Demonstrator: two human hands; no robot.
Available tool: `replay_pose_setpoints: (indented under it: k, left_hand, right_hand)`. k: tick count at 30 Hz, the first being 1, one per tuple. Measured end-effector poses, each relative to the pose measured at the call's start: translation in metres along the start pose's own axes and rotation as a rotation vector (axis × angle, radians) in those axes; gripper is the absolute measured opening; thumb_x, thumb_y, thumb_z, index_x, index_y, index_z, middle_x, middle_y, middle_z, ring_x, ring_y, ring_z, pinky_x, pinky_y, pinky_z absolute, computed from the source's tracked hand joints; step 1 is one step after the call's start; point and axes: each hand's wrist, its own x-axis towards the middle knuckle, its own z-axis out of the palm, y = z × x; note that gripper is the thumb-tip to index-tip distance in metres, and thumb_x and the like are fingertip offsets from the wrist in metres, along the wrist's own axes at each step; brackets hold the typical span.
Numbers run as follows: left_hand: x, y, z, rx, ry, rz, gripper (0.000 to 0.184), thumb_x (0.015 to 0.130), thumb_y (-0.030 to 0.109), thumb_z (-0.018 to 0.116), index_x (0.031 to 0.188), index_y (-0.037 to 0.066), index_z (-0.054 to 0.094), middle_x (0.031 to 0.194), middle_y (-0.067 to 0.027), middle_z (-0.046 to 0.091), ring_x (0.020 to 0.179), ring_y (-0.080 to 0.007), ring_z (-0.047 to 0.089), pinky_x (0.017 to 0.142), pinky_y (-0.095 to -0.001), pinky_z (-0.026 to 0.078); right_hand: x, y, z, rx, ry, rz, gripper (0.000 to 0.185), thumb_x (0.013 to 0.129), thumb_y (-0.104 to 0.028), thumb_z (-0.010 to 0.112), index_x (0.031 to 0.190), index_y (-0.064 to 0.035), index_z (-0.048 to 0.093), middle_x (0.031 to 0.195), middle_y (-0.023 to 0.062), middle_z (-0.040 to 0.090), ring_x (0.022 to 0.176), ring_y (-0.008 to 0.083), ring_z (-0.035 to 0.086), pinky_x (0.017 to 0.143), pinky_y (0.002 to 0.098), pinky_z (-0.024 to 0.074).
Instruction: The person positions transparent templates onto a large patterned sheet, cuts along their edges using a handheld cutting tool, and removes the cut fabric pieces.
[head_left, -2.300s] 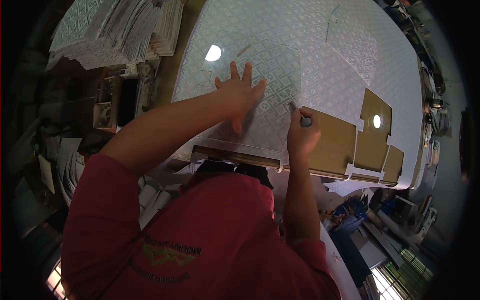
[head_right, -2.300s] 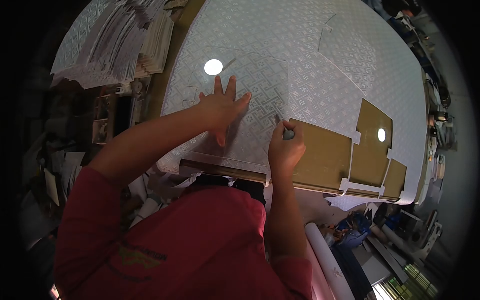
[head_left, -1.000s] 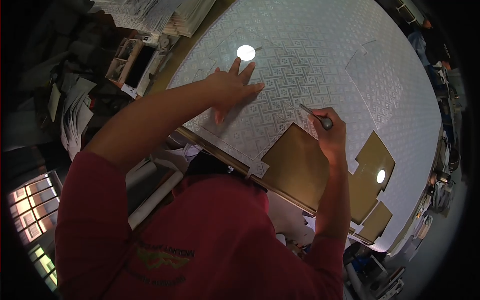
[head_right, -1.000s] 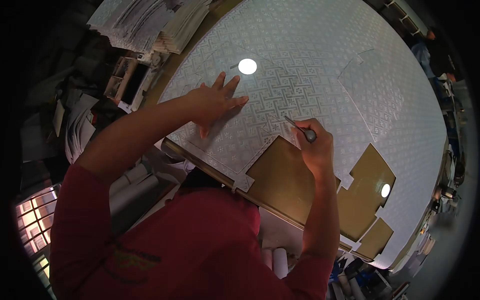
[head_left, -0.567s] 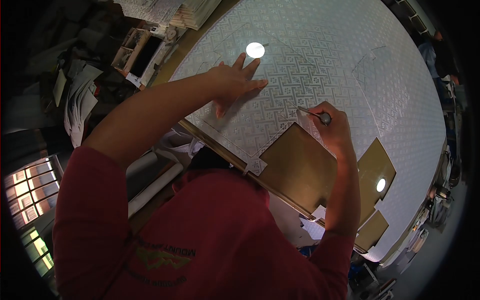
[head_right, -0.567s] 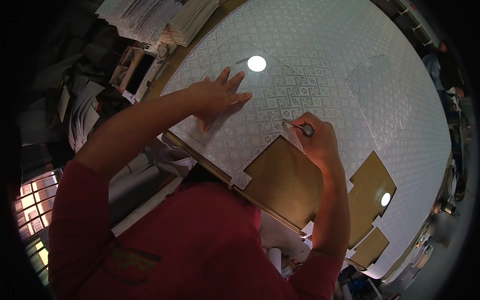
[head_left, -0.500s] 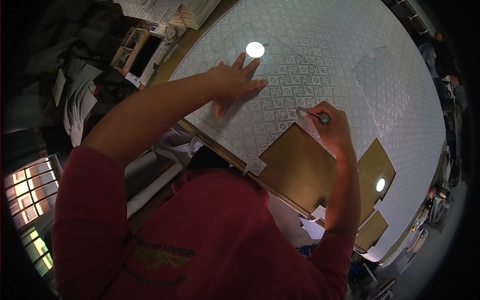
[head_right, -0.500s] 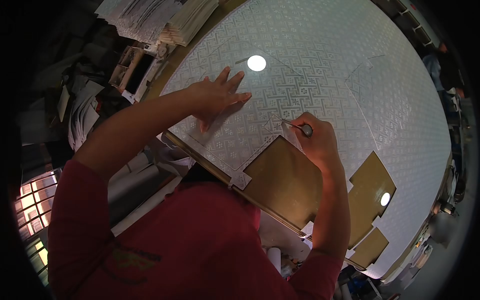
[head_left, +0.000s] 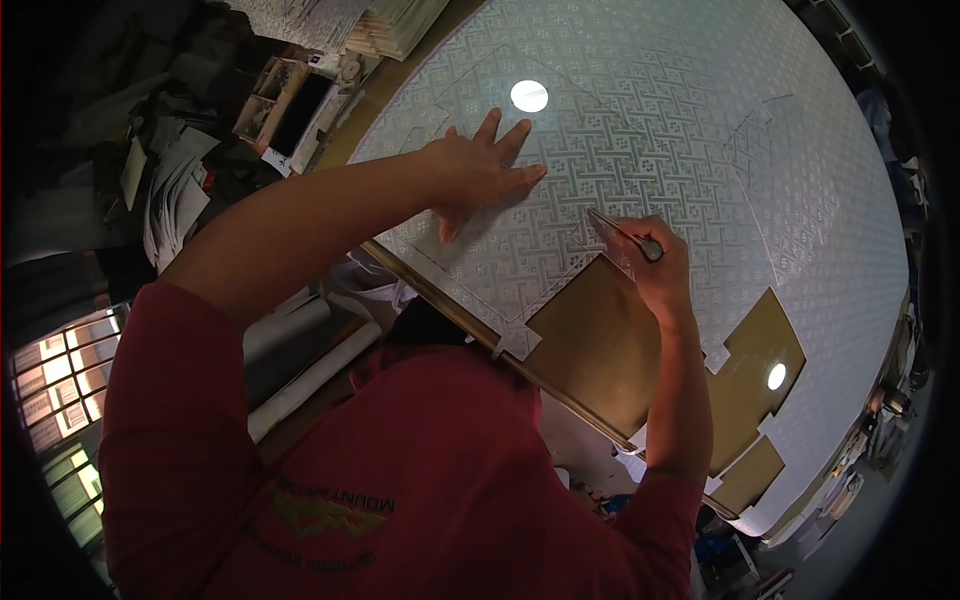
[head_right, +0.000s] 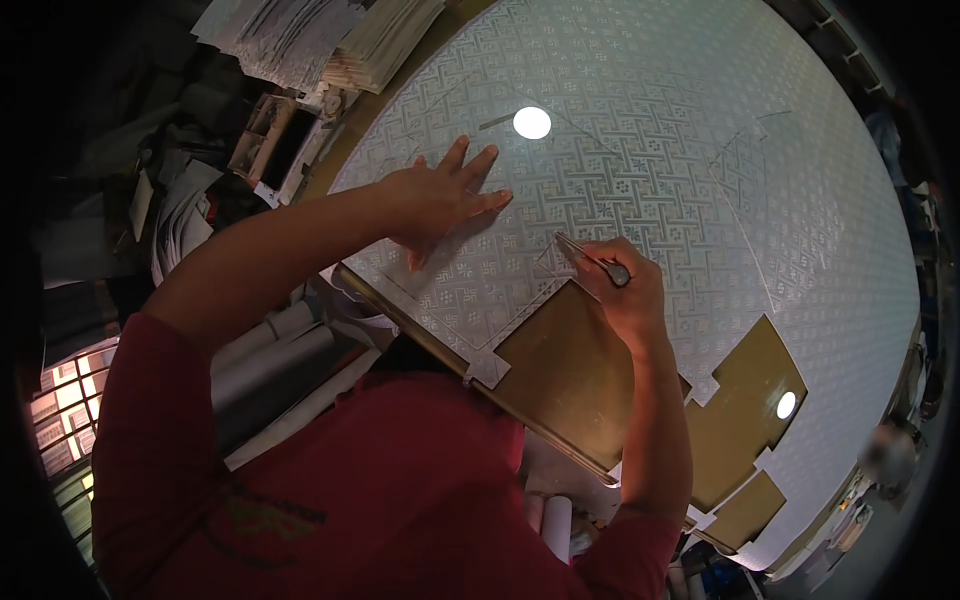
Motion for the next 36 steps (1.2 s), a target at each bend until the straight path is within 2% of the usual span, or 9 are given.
replay_pose_setpoints:
  k: [4, 6, 7, 9, 15, 21, 25, 30, 36]
  left_hand:
    - [0.000, 0.000, -0.002, -0.006, 0.006, -0.003, 0.147, 0.045, 0.028, 0.105, 0.166, 0.025, 0.023, 0.172, -0.0279, 0.001, 0.156, -0.0568, 0.005, 0.108, -0.0754, 0.042]
    - [-0.003, -0.001, -0.001, -0.018, 0.020, -0.001, 0.148, 0.043, 0.028, 0.105, 0.166, 0.024, 0.024, 0.173, -0.0276, 0.000, 0.156, -0.0569, 0.005, 0.108, -0.0758, 0.042]
    - [-0.002, -0.002, 0.000, -0.016, 0.030, 0.013, 0.148, 0.043, 0.028, 0.105, 0.166, 0.024, 0.024, 0.173, -0.0276, 0.000, 0.156, -0.0569, 0.005, 0.108, -0.0758, 0.042]
    - [-0.001, -0.004, 0.002, -0.084, 0.018, 0.004, 0.151, 0.042, 0.025, 0.106, 0.167, 0.031, 0.021, 0.173, -0.0250, -0.005, 0.157, -0.0561, 0.003, 0.108, -0.0782, 0.039]
    - [-0.004, -0.009, 0.002, -0.111, 0.003, 0.039, 0.154, 0.041, 0.025, 0.106, 0.167, 0.031, 0.019, 0.173, -0.0252, -0.007, 0.157, -0.0564, -0.001, 0.109, -0.0802, 0.035]
    - [-0.003, -0.018, 0.008, -0.197, 0.011, 0.082, 0.156, 0.040, 0.025, 0.107, 0.168, 0.031, 0.018, 0.173, -0.0247, -0.010, 0.156, -0.0565, -0.005, 0.111, -0.0826, 0.027]
    - [-0.003, -0.021, 0.008, -0.216, 0.014, 0.106, 0.156, 0.040, 0.024, 0.107, 0.168, 0.031, 0.017, 0.173, -0.0243, -0.011, 0.157, -0.0560, -0.007, 0.112, -0.0827, 0.025]
    - [-0.004, -0.023, 0.008, -0.233, 0.007, 0.109, 0.156, 0.042, 0.024, 0.108, 0.168, 0.030, 0.015, 0.173, -0.0259, -0.012, 0.155, -0.0580, -0.008, 0.112, -0.0830, 0.025]
    - [-0.002, -0.022, 0.008, -0.219, 0.000, 0.110, 0.156, 0.042, 0.024, 0.108, 0.168, 0.028, 0.016, 0.172, -0.0274, -0.012, 0.154, -0.0609, -0.008, 0.110, -0.0830, 0.029]
  right_hand:
    - [-0.009, -0.021, -0.001, -0.036, 0.017, 0.111, 0.014, 0.093, -0.004, 0.076, 0.106, -0.0010, 0.072, 0.085, 0.0070, 0.074, 0.078, 0.0115, 0.068, 0.071, 0.0277, 0.0534]
    - [-0.023, -0.020, 0.010, 0.053, 0.256, 0.207, 0.013, 0.094, -0.005, 0.074, 0.106, 0.0002, 0.071, 0.085, 0.0080, 0.074, 0.078, 0.0123, 0.069, 0.071, 0.0286, 0.0544]
    - [-0.028, -0.023, 0.019, 0.040, 0.267, 0.210, 0.013, 0.094, -0.005, 0.074, 0.106, 0.0002, 0.071, 0.085, 0.0080, 0.074, 0.078, 0.0123, 0.069, 0.071, 0.0286, 0.0544]
    - [-0.036, -0.029, 0.039, 0.055, 0.501, 0.276, 0.012, 0.094, -0.006, 0.072, 0.105, 0.0005, 0.071, 0.086, 0.0094, 0.074, 0.080, 0.0140, 0.071, 0.072, 0.0302, 0.0556]
    - [-0.033, -0.044, 0.073, -0.024, 0.744, 0.463, 0.014, 0.094, -0.010, 0.070, 0.103, 0.0005, 0.071, 0.088, 0.0121, 0.075, 0.081, 0.0195, 0.074, 0.074, 0.0347, 0.0572]
    - [-0.022, -0.053, 0.087, -0.186, 0.856, 0.543, 0.016, 0.092, -0.014, 0.071, 0.101, -0.0011, 0.073, 0.088, 0.0144, 0.076, 0.078, 0.0236, 0.074, 0.072, 0.0375, 0.0574]
    - [-0.018, -0.048, 0.092, -0.286, 0.908, 0.504, 0.014, 0.091, -0.014, 0.071, 0.099, -0.0020, 0.073, 0.085, 0.0151, 0.076, 0.075, 0.0260, 0.074, 0.072, 0.0389, 0.0572]
    - [-0.010, -0.055, 0.085, -0.316, 0.829, 0.517, 0.015, 0.091, -0.015, 0.070, 0.099, -0.0018, 0.073, 0.083, 0.0159, 0.075, 0.074, 0.0290, 0.075, 0.070, 0.0408, 0.0566]
    - [-0.004, -0.061, 0.082, -0.443, 0.757, 0.556, 0.014, 0.091, -0.013, 0.071, 0.098, -0.0005, 0.071, 0.080, 0.0161, 0.074, 0.073, 0.0269, 0.075, 0.068, 0.0395, 0.0564]
